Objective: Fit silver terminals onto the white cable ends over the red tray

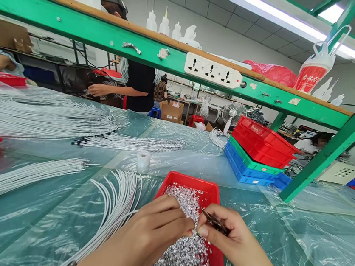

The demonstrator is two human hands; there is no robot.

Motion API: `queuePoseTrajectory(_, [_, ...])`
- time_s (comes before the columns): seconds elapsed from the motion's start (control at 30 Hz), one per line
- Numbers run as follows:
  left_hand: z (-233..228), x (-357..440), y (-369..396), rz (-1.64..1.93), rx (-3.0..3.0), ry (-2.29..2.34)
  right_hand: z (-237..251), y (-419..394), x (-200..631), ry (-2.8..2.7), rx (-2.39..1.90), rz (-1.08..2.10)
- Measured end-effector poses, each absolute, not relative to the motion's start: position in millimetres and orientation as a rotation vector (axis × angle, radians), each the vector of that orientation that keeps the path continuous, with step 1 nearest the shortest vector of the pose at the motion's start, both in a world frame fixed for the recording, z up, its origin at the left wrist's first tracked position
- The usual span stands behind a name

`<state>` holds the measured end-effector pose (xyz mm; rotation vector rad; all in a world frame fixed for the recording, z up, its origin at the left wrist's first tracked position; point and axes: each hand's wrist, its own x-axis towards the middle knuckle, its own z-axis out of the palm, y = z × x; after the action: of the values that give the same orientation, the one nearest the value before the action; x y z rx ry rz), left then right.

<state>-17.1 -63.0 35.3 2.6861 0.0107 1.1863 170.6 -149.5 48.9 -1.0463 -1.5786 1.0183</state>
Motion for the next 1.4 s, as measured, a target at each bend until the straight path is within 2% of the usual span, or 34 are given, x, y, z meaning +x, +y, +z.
queuePoseTrajectory(0.37, [39.0,-13.2,-65.0,1.082,2.767,0.054,46.6,-148.3,184.0,-1.796,-1.147,0.917])
queuePoseTrajectory(0.97, [34.7,-14.8,-63.4,0.915,2.699,0.046,51.3,-149.8,187.4,-1.856,-1.19,0.889])
queuePoseTrajectory(1.4, [39.3,-14.2,-61.0,0.763,2.654,0.19,30.8,-151.7,204.4,-2.045,-1.379,0.782])
